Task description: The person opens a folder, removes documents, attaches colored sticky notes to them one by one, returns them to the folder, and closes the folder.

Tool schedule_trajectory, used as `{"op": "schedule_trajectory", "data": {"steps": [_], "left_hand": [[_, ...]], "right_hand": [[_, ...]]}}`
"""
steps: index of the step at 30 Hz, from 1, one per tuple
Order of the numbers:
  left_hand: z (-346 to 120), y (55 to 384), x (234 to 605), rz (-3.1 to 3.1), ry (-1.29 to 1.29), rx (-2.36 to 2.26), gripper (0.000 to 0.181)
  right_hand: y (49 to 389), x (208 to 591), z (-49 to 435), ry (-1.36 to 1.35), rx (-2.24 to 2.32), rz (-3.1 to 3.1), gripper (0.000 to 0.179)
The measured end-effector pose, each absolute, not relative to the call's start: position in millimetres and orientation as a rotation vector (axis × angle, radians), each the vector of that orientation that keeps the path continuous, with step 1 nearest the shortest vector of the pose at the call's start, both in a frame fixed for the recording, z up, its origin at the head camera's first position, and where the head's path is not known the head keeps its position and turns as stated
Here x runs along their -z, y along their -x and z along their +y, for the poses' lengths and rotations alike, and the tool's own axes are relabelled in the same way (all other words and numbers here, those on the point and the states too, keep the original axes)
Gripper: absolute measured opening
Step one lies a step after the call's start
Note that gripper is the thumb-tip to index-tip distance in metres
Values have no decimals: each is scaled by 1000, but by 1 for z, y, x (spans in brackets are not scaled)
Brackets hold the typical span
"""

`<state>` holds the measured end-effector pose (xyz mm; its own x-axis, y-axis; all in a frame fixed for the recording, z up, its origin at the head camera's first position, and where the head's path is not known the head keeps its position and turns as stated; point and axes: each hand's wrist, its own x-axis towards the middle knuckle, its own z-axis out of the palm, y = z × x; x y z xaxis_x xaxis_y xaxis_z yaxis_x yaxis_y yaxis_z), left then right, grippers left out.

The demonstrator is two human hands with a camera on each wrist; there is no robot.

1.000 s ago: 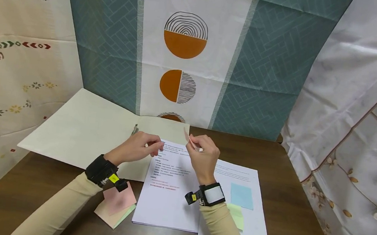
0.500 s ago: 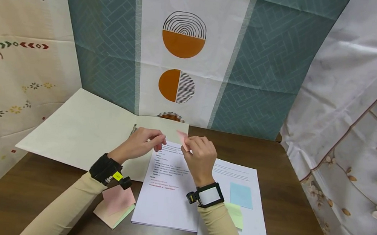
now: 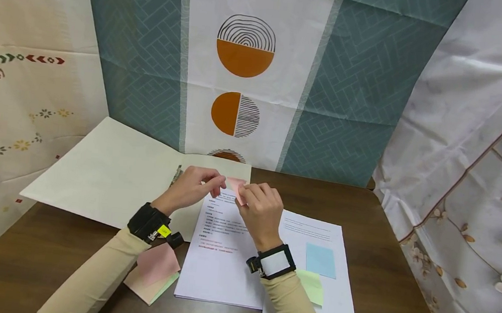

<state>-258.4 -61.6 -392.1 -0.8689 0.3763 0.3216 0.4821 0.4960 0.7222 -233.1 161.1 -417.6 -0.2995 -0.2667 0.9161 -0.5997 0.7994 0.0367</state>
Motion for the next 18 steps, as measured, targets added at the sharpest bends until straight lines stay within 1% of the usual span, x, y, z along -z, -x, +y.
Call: {"op": "schedule_trajectory", "data": {"steps": [8, 13, 17, 18], "left_hand": [[-52, 260, 390, -2549, 689, 1337, 26], [-50, 260, 391, -2525, 668, 1324, 27], [-50, 261, 391, -2519, 660, 1311, 28], [-50, 261, 392, -2517, 660, 1308, 27]], "right_hand": [[231, 419, 155, -700, -312, -1910, 30], [230, 418, 156, -689, -328, -1913, 31], [229, 417, 157, -676, -366, -1938, 28], [229, 417, 157, -669, -388, -1951, 30]]}}
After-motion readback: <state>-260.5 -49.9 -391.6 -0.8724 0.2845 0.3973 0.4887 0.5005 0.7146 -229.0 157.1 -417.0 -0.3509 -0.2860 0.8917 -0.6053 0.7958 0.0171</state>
